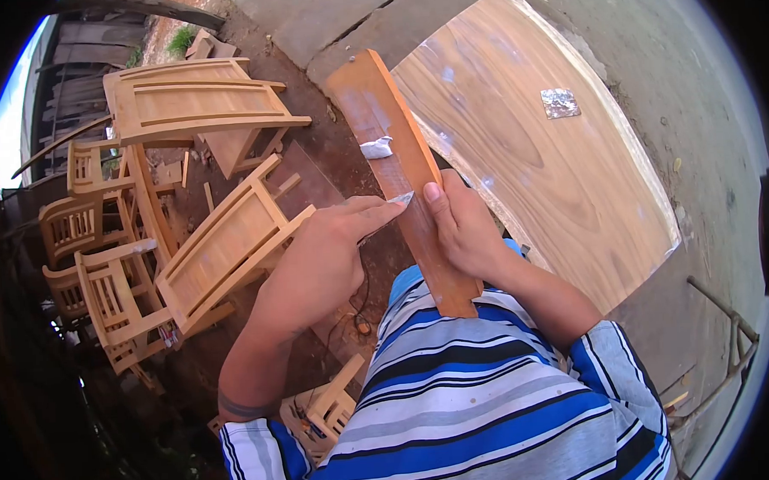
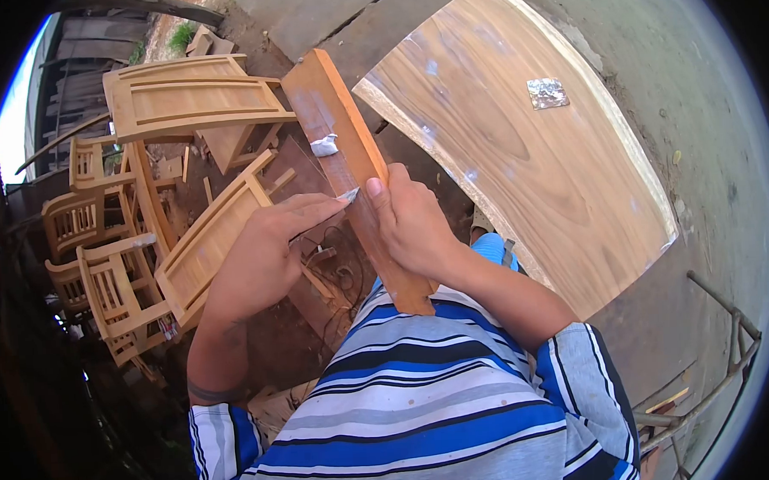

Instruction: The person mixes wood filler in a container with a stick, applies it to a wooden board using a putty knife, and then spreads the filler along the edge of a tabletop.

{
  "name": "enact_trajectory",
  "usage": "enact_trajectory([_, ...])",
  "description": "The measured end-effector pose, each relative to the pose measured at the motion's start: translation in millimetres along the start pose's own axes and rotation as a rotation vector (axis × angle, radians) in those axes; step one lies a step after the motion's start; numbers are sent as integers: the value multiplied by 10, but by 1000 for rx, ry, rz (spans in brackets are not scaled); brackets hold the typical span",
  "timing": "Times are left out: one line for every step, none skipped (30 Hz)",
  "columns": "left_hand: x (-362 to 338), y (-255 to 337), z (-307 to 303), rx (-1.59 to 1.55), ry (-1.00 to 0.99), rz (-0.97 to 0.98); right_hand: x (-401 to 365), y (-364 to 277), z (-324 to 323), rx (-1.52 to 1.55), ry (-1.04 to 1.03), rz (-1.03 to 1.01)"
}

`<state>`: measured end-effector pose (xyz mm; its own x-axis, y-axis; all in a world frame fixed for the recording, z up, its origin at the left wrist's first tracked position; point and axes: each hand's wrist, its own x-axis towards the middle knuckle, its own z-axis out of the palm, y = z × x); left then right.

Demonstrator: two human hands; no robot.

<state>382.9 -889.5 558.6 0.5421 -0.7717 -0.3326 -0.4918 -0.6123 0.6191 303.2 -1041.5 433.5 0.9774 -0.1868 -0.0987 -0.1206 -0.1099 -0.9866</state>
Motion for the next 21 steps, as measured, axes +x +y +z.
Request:
enact_trajectory([-16, -44, 23, -19, -40, 4, -5, 36, 10, -1, 1, 4])
enact_trajectory([-33, -73, 22, -34, -77, 10, -4, 67, 23, -3, 4, 5])
enact_trajectory([-70, -60, -20, -125, -54, -44, -2, 87, 33, 38, 5, 6])
enact_trajectory([-105, -26, -87, -213, -31, -95, 18, 108, 31, 78, 9, 4])
enact_trajectory([-118, 1, -129, -296, -16, -139, 40, 135, 22, 121, 24, 2])
enact_trajectory([-146, -6, -110, -338, 77, -134, 64, 171, 6, 184, 9, 27])
enact_trajectory([-213, -46, -47, -385, 171, -131, 82, 204, -12, 245, -10, 55])
enact_trajectory([-262, -97, 15, -435, 274, -127, 104, 214, -30, 301, -36, 76])
enact_trajectory([-256, -124, 85, -356, 382, -47, 128, 204, -44, 349, -50, 93])
enact_trajectory([-233, -132, 192, -276, 486, 28, 130, 191, -39, 400, -66, 115])
enact_trajectory([-206, -147, 304, -195, 591, 101, 122, 179, -30, 450, -85, 139])
enact_trajectory([-176, -177, 408, -147, 650, 157, 111, 128, -18, 523, -91, 161])
enact_trajectory([-134, -226, 542, -3, 698, 238, 98, 42, 3, 597, -100, 185])
enact_trajectory([-84, -296, 691, 144, 743, 317, 98, -17, 16, 671, -108, 209])
enact_trajectory([-49, -392, 833, 293, 782, 394, 109, -27, 4, 656, -123, 218])
enact_trajectory([-47, -520, 975, 222, 839, 378, 109, -22, -21, 641, -141, 231])
enact_trajectory([-130, -656, 1037, 250, 762, 277, 89, -24, -31, 627, -161, 248])
enact_trajectory([-208, -802, 1018, 277, 682, 191, 69, -59, -57, 615, -135, 280])
enact_trajectory([-253, -854, 961, 303, 607, 105, 50, -113, -110, 598, -113, 310])
enact_trajectory([-330, -848, 927, 317, 610, 86, 35, -137, -138, 583, -93, 343])
enact_trajectory([-325, -714, 770, 330, 599, 112, 62, -82, -129, 476, -62, 241])
